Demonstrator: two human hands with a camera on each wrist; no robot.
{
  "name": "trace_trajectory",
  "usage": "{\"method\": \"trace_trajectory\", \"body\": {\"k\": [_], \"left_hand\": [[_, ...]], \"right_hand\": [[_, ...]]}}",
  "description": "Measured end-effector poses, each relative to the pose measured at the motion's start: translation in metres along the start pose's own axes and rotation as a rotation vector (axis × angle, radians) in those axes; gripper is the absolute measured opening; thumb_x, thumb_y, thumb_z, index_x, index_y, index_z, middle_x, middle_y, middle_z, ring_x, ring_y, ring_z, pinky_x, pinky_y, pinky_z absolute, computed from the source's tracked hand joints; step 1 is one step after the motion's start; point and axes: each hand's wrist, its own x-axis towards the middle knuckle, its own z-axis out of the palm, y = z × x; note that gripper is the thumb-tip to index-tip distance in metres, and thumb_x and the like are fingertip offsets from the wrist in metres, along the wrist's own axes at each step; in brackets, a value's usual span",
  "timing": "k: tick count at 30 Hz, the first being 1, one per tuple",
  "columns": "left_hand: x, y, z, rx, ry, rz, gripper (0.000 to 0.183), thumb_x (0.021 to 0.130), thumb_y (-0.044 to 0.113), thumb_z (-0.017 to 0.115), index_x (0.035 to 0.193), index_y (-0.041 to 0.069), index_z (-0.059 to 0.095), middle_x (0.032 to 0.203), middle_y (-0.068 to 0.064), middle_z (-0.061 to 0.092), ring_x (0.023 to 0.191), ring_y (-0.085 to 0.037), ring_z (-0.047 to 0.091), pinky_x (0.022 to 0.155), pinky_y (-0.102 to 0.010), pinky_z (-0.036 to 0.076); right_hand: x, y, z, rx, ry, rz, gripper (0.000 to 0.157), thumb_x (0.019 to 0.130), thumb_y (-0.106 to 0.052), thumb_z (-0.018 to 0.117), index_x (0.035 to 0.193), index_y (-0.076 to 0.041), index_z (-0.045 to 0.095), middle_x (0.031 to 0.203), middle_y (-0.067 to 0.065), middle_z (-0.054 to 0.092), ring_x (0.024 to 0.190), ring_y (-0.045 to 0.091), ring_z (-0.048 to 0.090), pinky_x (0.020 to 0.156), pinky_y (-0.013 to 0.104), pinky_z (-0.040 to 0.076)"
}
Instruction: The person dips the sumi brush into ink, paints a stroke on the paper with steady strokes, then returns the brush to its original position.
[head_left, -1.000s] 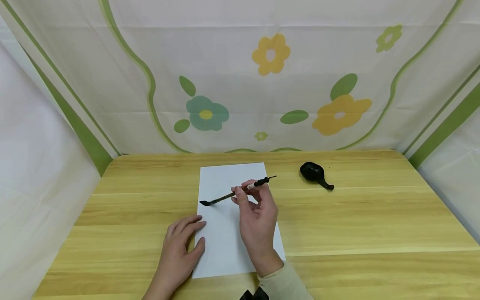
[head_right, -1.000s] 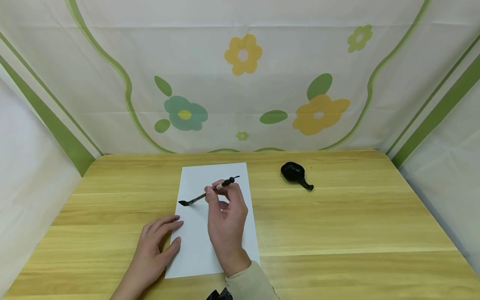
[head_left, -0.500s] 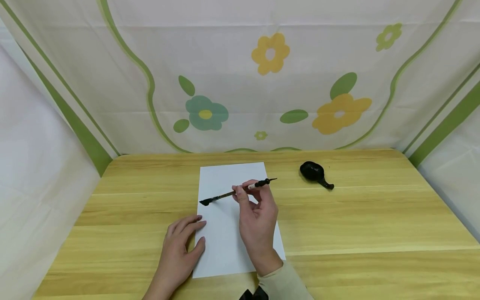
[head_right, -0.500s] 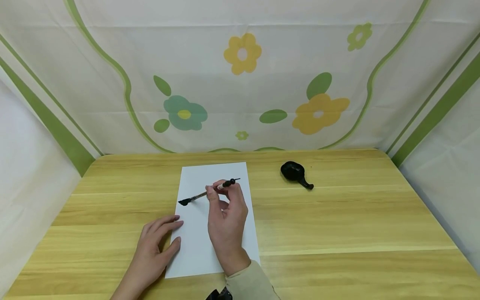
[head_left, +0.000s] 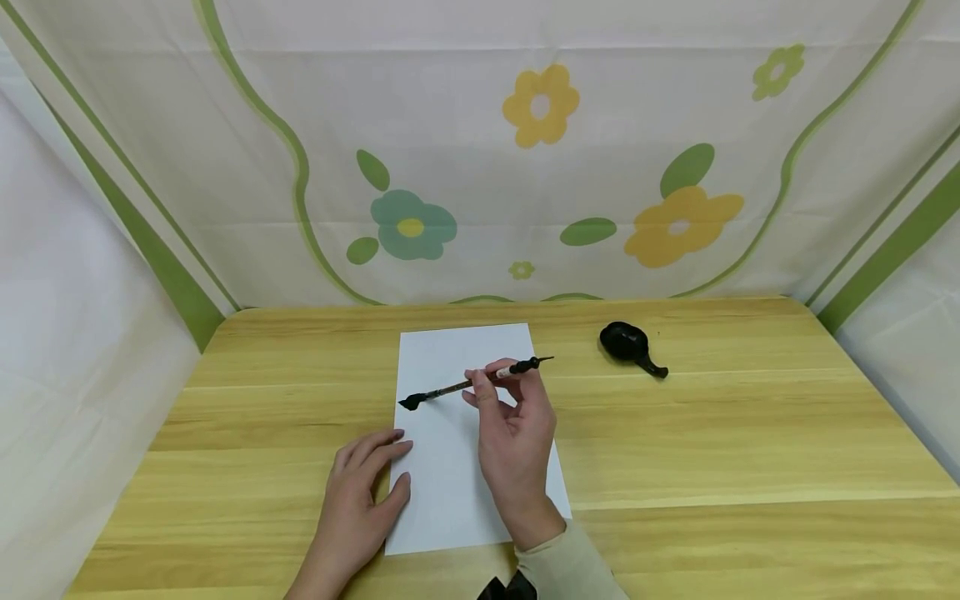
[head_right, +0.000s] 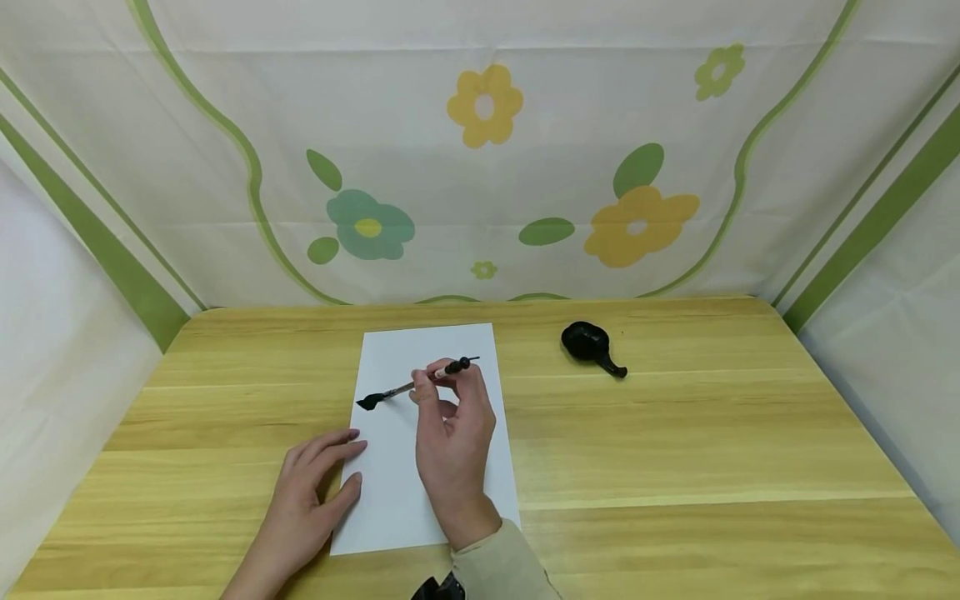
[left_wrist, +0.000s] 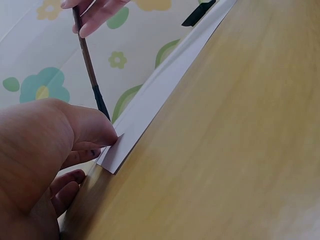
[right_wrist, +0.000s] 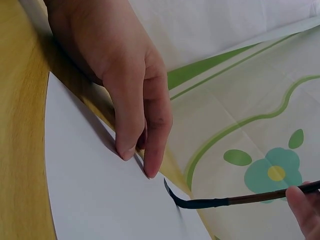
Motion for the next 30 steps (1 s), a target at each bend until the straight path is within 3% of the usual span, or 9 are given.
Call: {"method": "trace_trajectory", "body": {"k": [9,30], "left_hand": [[0.0008,0.0012,-0.0004,0.001,-0.009,-0.014,0.037,0.091,0.002,0.079,0.126,0.015,0.079,0.144,0.001,0.069,0.137,-0.026,0.048,0.11,-0.052,0.038],[0.0011,0.0014,0.0,0.005,-0.023,-0.031,0.037,0.092,0.002,0.079,0.126,0.015,0.078,0.145,-0.001,0.068,0.137,-0.027,0.048,0.111,-0.053,0.037]], "right_hand": [[-0.0018,-0.002,0.0005,-0.011,-0.019,0.009,0.014,0.105,-0.003,0.067,0.114,0.003,0.058,0.107,0.017,0.066,0.1,0.027,0.076,0.079,0.036,0.067],[-0.0011,0.0009,-0.0015,-0.105,-0.034,-0.099,0.011,0.103,-0.001,0.069,0.11,0.001,0.061,0.102,0.015,0.07,0.096,0.025,0.077,0.072,0.035,0.067]]}}
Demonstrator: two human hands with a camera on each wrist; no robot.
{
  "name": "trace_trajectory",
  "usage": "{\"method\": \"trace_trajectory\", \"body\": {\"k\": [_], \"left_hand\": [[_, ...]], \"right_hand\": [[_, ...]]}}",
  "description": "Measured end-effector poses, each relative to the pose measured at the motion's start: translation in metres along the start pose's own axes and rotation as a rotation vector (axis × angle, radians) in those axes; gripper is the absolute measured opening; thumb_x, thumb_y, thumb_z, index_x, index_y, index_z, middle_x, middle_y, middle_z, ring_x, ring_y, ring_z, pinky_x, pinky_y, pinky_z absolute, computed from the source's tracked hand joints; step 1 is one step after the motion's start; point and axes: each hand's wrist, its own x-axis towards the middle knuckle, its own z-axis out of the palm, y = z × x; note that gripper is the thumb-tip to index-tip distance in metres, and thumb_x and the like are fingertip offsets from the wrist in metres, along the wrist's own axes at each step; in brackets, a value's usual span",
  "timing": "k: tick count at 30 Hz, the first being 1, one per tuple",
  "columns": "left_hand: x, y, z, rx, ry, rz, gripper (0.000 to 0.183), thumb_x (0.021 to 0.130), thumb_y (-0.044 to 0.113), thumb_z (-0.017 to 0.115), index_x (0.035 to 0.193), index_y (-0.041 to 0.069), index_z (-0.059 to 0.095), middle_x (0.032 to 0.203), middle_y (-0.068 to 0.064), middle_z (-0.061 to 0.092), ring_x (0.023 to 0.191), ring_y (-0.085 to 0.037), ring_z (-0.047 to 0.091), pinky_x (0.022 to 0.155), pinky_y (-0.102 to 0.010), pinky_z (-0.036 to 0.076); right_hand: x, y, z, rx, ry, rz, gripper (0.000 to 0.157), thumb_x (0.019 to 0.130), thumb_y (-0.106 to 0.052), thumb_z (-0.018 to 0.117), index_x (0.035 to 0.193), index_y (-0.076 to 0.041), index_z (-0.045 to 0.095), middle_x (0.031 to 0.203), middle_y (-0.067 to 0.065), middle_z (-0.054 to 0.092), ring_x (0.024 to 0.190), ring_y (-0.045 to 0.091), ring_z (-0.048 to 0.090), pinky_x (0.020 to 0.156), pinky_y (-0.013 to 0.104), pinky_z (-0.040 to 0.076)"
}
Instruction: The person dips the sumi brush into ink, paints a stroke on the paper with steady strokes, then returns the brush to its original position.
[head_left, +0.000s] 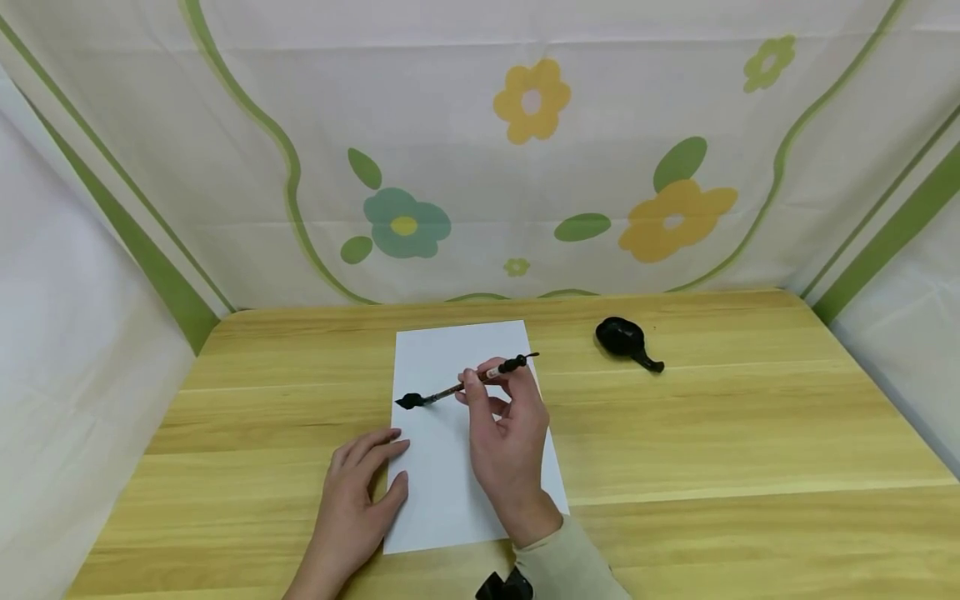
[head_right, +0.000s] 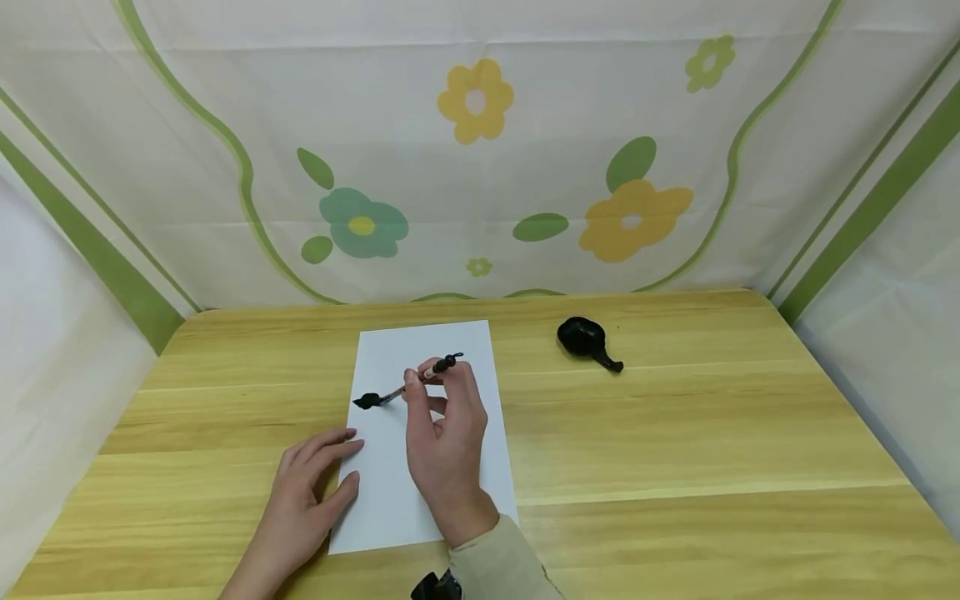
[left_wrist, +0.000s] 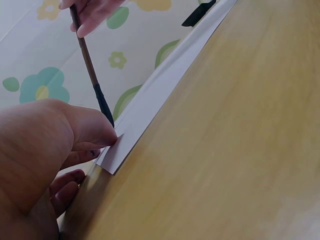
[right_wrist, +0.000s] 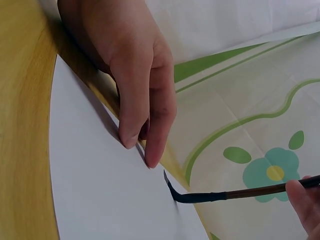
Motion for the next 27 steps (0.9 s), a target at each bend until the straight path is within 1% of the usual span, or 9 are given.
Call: {"method": "trace_trajectory", "body": {"k": [4,8,13,17,22,25,27], "left_hand": [[0.0001,0.0002,0.0005,-0.001,0.011,0.009,0.035,0.091,0.001,0.079,0.124,0.014,0.079,0.144,-0.001,0.069,0.136,-0.028,0.049,0.111,-0.054,0.038],[-0.0004,0.0011,0.0006,-0.001,0.019,0.018,0.034,0.09,0.0,0.079,0.122,0.013,0.08,0.143,-0.002,0.069,0.135,-0.029,0.05,0.11,-0.054,0.038],[-0.0013,0.0016,-0.0001,0.002,0.027,0.027,0.034,0.09,0.0,0.079,0.121,0.013,0.08,0.142,-0.001,0.07,0.134,-0.028,0.05,0.109,-0.054,0.039],[-0.0011,0.0016,-0.0005,0.0,0.035,0.033,0.034,0.089,0.001,0.08,0.121,0.013,0.08,0.141,-0.001,0.07,0.133,-0.028,0.05,0.109,-0.053,0.038],[-0.0017,0.0024,-0.0004,0.005,0.024,0.011,0.034,0.09,0.002,0.08,0.121,0.014,0.08,0.142,-0.001,0.07,0.134,-0.028,0.05,0.11,-0.053,0.038],[-0.0022,0.0032,-0.0001,0.012,0.008,-0.008,0.034,0.091,0.003,0.08,0.122,0.015,0.08,0.143,0.0,0.069,0.135,-0.027,0.049,0.111,-0.053,0.038],[-0.0021,0.0038,-0.0001,0.013,-0.001,-0.017,0.034,0.091,0.003,0.079,0.123,0.015,0.079,0.144,0.0,0.069,0.136,-0.027,0.049,0.111,-0.054,0.038]], "right_hand": [[0.0004,-0.0003,-0.0002,-0.017,0.001,-0.012,0.01,0.102,-0.001,0.07,0.109,0.001,0.062,0.103,0.014,0.07,0.097,0.024,0.076,0.072,0.033,0.067],[0.0005,-0.0002,-0.0009,-0.015,0.001,-0.021,0.01,0.102,0.0,0.069,0.108,0.002,0.062,0.103,0.014,0.07,0.095,0.027,0.077,0.072,0.031,0.067],[0.0012,0.0009,-0.0021,-0.006,0.003,-0.024,0.01,0.102,-0.001,0.07,0.107,0.001,0.062,0.103,0.014,0.069,0.094,0.028,0.077,0.072,0.032,0.067],[0.0036,0.002,-0.0036,-0.001,0.007,-0.046,0.01,0.102,0.001,0.069,0.107,0.003,0.061,0.103,0.016,0.068,0.095,0.028,0.077,0.072,0.033,0.067],[0.0044,0.0035,-0.0052,0.007,0.024,-0.049,0.01,0.101,0.003,0.069,0.106,0.004,0.061,0.101,0.016,0.068,0.093,0.029,0.076,0.07,0.036,0.067],[0.0046,0.0032,-0.0068,0.008,0.038,-0.036,0.01,0.1,0.003,0.07,0.105,0.003,0.061,0.101,0.016,0.068,0.093,0.027,0.076,0.07,0.037,0.067],[0.0056,0.0031,-0.0077,0.002,0.047,-0.044,0.01,0.1,0.004,0.07,0.105,0.004,0.061,0.101,0.016,0.067,0.092,0.025,0.076,0.069,0.037,0.067]]}}
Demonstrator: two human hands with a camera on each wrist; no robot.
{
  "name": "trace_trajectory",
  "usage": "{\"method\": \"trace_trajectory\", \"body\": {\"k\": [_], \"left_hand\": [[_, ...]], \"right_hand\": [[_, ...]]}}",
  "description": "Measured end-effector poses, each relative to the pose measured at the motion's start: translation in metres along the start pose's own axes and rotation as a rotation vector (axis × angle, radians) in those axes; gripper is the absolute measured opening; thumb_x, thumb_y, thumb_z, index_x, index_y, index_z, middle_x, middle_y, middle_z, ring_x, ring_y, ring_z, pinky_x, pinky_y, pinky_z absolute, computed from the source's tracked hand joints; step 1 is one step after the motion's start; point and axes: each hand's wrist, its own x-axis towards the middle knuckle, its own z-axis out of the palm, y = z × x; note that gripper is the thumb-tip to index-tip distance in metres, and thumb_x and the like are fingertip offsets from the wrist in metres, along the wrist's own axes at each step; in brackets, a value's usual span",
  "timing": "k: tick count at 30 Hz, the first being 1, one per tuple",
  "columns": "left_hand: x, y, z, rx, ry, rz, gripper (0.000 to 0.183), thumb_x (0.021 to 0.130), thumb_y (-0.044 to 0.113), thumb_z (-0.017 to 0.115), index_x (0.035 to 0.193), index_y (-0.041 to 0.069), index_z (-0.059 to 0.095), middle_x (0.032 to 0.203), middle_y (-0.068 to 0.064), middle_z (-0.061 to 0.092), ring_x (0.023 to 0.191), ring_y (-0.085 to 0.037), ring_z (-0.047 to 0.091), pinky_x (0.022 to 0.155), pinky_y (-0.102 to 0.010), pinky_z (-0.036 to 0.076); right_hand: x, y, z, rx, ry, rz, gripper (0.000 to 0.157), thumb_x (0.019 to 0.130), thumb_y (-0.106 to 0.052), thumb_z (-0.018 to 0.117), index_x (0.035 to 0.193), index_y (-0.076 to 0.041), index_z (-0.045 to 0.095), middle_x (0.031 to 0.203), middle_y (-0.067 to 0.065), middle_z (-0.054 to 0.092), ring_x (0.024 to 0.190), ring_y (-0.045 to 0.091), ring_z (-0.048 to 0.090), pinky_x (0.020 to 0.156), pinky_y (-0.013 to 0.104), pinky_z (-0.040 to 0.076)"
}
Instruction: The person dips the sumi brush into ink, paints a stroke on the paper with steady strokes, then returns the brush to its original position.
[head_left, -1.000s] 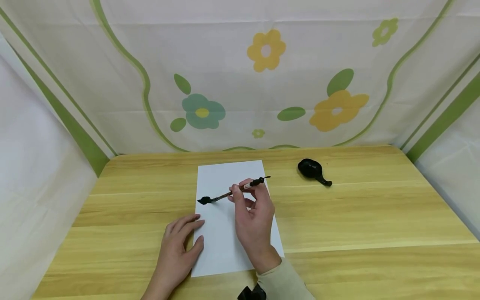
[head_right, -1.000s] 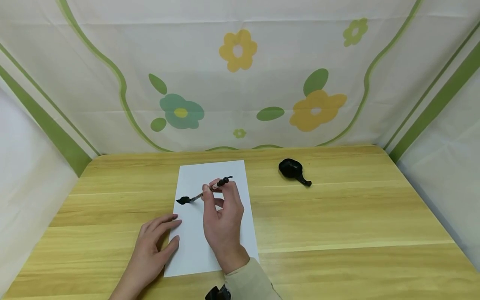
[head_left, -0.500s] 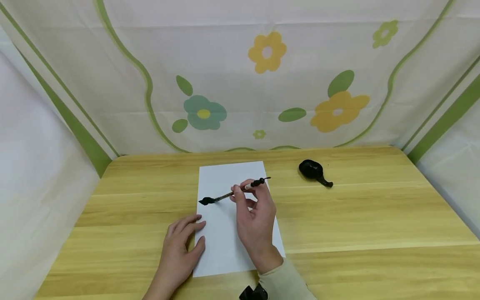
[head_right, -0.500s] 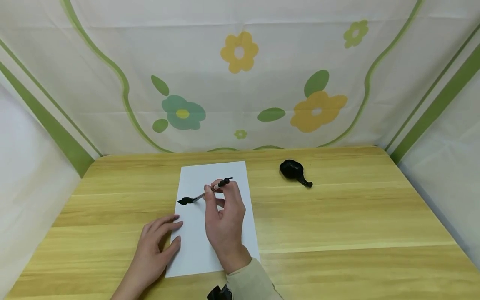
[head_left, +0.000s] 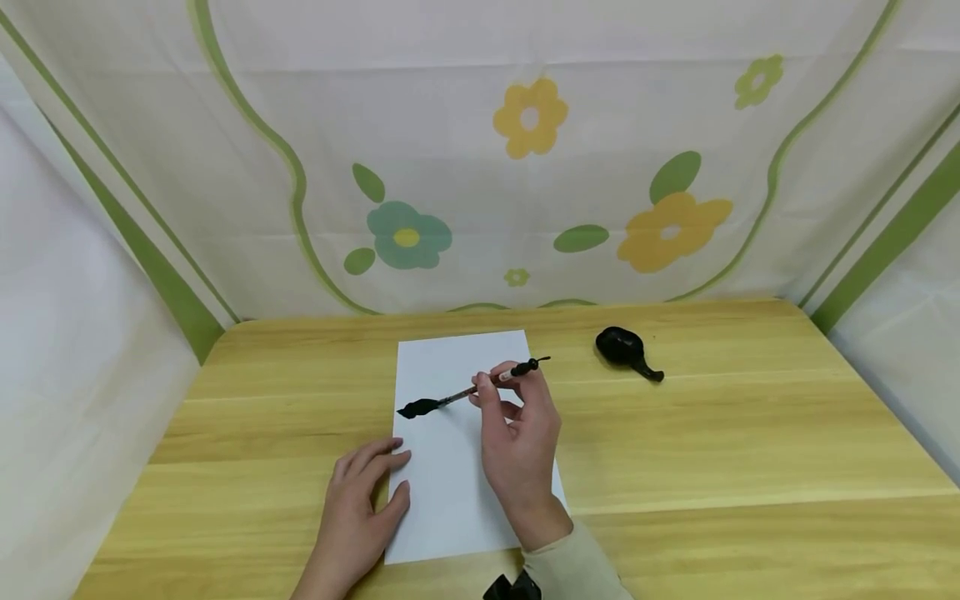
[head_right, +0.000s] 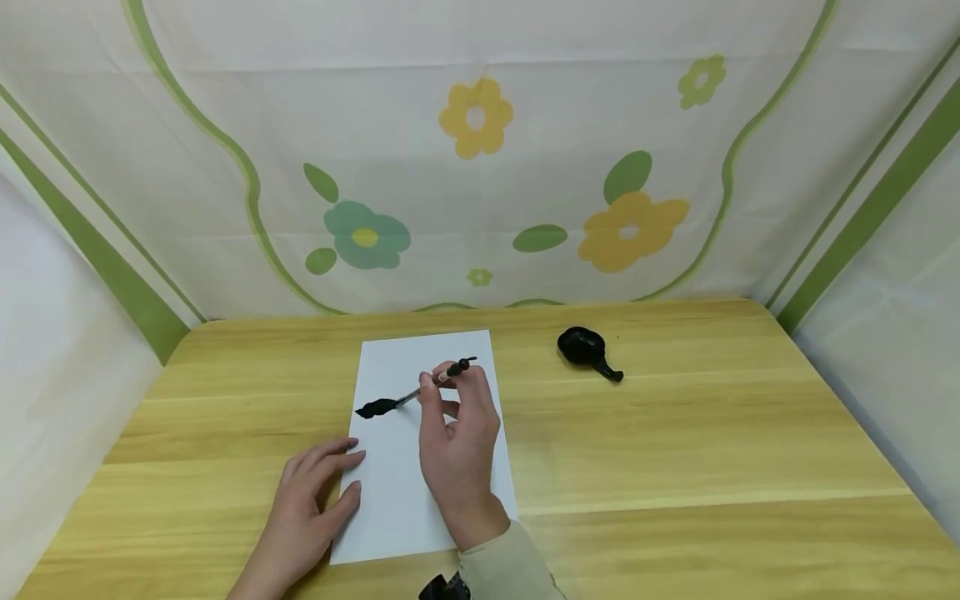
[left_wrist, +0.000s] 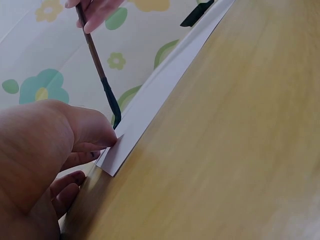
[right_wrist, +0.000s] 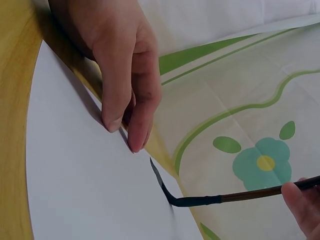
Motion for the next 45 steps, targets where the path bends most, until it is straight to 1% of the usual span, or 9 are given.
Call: {"method": "trace_trajectory", "body": {"k": [6,11,13,18,24,26,31,45], "left_hand": [[-0.001,-0.001,0.0,-0.004,0.007,0.003,0.035,0.091,0.002,0.079,0.123,0.015,0.079,0.144,0.0,0.068,0.135,-0.026,0.049,0.11,-0.053,0.038],[-0.002,-0.001,0.001,-0.002,0.012,0.008,0.035,0.091,0.003,0.08,0.123,0.016,0.079,0.144,0.0,0.068,0.134,-0.025,0.049,0.11,-0.052,0.038],[-0.002,-0.002,0.001,-0.001,0.014,0.011,0.035,0.091,0.003,0.08,0.123,0.017,0.079,0.144,0.0,0.068,0.135,-0.026,0.049,0.11,-0.052,0.038],[-0.002,-0.002,0.001,0.004,0.019,0.016,0.035,0.09,0.002,0.08,0.123,0.016,0.079,0.144,-0.001,0.069,0.135,-0.027,0.049,0.11,-0.052,0.037],[-0.003,-0.002,0.001,0.004,0.01,0.006,0.035,0.091,0.003,0.08,0.123,0.016,0.079,0.144,-0.001,0.068,0.136,-0.027,0.048,0.11,-0.053,0.037],[-0.003,-0.002,0.001,0.005,0.015,0.012,0.035,0.09,0.002,0.08,0.123,0.016,0.079,0.144,-0.002,0.069,0.135,-0.027,0.049,0.11,-0.053,0.037],[-0.003,-0.002,0.001,0.003,0.024,0.027,0.036,0.09,0.001,0.08,0.123,0.015,0.079,0.143,-0.002,0.069,0.135,-0.027,0.049,0.11,-0.052,0.037],[-0.003,-0.001,0.001,0.008,-0.004,-0.005,0.035,0.092,0.004,0.08,0.125,0.016,0.079,0.145,-0.001,0.068,0.137,-0.027,0.048,0.111,-0.054,0.037]], "right_hand": [[0.003,0.0,-0.002,-0.007,0.011,-0.01,0.009,0.101,0.003,0.07,0.104,0.005,0.061,0.1,0.018,0.066,0.093,0.02,0.075,0.069,0.035,0.067],[0.005,0.0,-0.005,-0.052,0.029,-0.031,0.009,0.1,0.003,0.07,0.104,0.004,0.062,0.099,0.018,0.068,0.091,0.022,0.075,0.067,0.032,0.066],[0.006,-0.001,-0.006,-0.069,0.034,-0.024,0.01,0.1,0.003,0.071,0.104,0.003,0.062,0.099,0.018,0.068,0.092,0.021,0.074,0.067,0.032,0.066],[0.008,-0.003,-0.008,-0.091,0.04,-0.015,0.01,0.099,0.002,0.071,0.104,0.002,0.063,0.1,0.016,0.068,0.091,0.022,0.074,0.066,0.031,0.065],[0.008,-0.004,-0.009,-0.124,0.04,-0.035,0.009,0.1,-0.001,0.073,0.105,0.0,0.065,0.101,0.012,0.068,0.091,0.02,0.074,0.066,0.027,0.064],[0.008,-0.005,-0.01,-0.135,0.042,-0.038,0.009,0.1,-0.001,0.073,0.105,-0.001,0.065,0.101,0.011,0.068,0.091,0.018,0.074,0.066,0.025,0.064],[0.009,-0.005,-0.011,-0.169,0.051,-0.064,0.009,0.099,-0.001,0.073,0.105,0.0,0.066,0.102,0.011,0.069,0.091,0.017,0.074,0.067,0.023,0.063],[0.011,-0.008,-0.015,-0.224,0.068,-0.081,0.009,0.099,-0.002,0.073,0.106,-0.002,0.068,0.101,0.01,0.069,0.089,0.017,0.075,0.066,0.023,0.063]]}}
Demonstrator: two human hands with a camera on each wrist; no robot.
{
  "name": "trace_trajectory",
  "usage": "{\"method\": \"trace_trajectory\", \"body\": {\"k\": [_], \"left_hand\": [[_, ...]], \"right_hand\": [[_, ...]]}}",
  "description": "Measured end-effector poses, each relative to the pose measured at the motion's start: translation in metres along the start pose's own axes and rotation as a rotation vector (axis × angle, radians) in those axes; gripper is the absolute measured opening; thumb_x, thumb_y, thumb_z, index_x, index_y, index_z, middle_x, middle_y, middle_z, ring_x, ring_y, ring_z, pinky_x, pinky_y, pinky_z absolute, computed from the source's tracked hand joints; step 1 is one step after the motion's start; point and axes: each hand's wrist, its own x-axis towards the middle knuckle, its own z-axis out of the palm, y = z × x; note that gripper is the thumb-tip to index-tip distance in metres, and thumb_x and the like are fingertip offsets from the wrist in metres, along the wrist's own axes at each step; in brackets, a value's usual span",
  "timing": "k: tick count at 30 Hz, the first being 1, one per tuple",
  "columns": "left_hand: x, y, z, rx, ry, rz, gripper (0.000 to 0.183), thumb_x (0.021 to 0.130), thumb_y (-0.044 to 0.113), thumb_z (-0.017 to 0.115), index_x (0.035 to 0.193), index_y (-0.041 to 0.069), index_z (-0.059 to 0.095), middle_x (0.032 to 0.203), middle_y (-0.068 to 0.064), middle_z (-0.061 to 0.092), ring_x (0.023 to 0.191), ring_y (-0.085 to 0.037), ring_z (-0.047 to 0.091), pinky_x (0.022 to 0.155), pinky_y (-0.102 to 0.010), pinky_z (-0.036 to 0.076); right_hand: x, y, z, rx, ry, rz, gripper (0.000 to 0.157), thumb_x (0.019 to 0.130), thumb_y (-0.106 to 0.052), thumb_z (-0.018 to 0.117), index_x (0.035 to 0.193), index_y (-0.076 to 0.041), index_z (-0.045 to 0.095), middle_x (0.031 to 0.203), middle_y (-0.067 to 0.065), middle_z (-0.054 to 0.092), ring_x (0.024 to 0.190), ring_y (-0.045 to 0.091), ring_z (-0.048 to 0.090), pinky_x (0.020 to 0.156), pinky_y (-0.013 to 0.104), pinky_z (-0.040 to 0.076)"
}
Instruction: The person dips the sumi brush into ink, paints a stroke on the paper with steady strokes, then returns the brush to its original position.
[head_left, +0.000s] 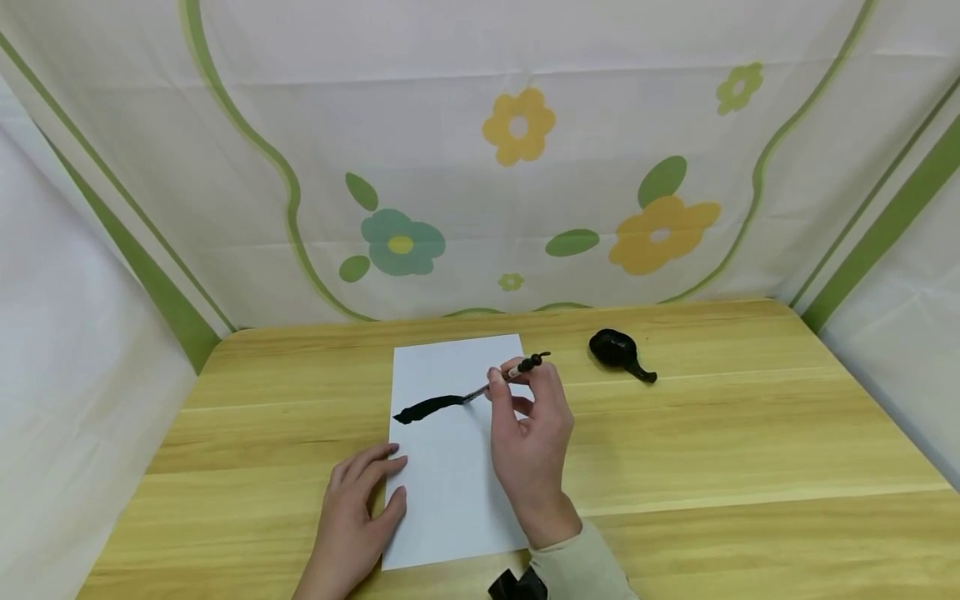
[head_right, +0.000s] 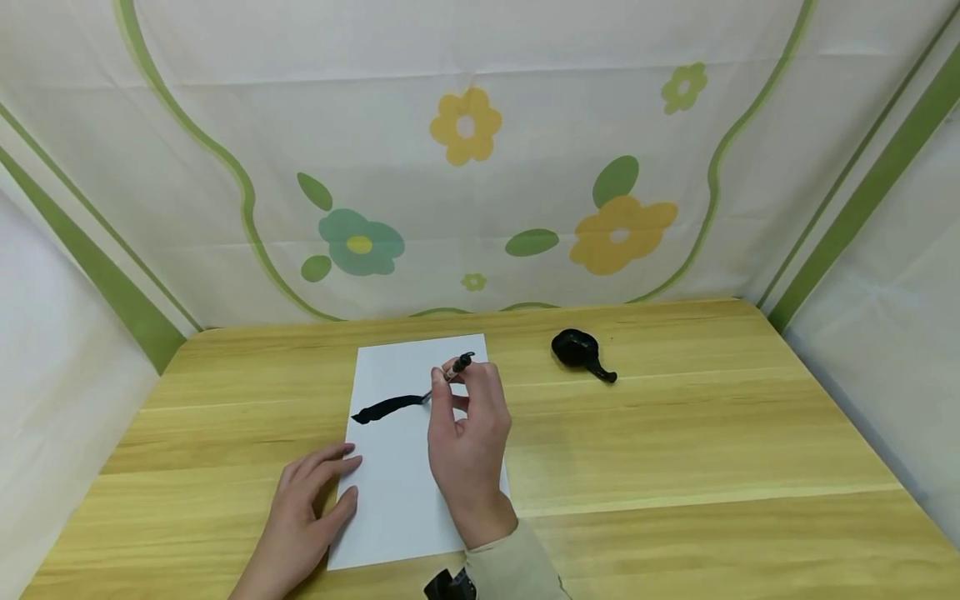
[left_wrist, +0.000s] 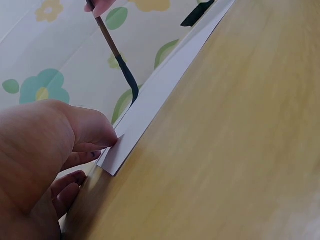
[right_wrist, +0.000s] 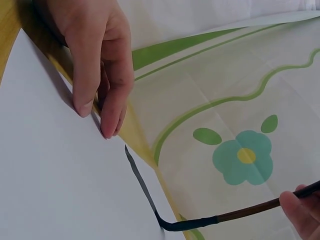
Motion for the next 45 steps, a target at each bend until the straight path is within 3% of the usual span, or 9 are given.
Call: {"method": "trace_trajectory", "body": {"k": [18,30,45], "left_hand": [[0.0007,-0.0008,-0.0005,-0.005,-0.018,-0.003,0.035,0.093,0.005,0.079,0.126,0.017,0.078,0.147,0.0,0.067,0.137,-0.027,0.047,0.112,-0.054,0.038],[0.0008,-0.0016,-0.0011,-0.011,-0.007,0.018,0.035,0.092,0.004,0.079,0.125,0.015,0.079,0.145,0.0,0.068,0.137,-0.027,0.048,0.111,-0.053,0.039],[-0.0001,-0.0009,-0.0014,-0.011,0.003,0.025,0.035,0.092,0.003,0.079,0.125,0.015,0.079,0.145,0.0,0.068,0.136,-0.027,0.048,0.11,-0.051,0.038]], "right_hand": [[0.0037,0.001,-0.0029,-0.016,0.017,0.011,0.006,0.099,-0.001,0.073,0.104,-0.001,0.07,0.099,0.009,0.069,0.088,0.02,0.075,0.065,0.025,0.063],[0.0056,0.0015,-0.0051,-0.012,0.03,0.07,0.006,0.099,-0.002,0.073,0.104,-0.001,0.069,0.1,0.012,0.069,0.092,0.021,0.073,0.068,0.019,0.061],[0.0095,0.0047,-0.0092,-0.036,0.059,0.073,0.006,0.1,-0.004,0.074,0.103,-0.001,0.069,0.1,0.01,0.07,0.092,0.018,0.073,0.067,0.019,0.061]]}}
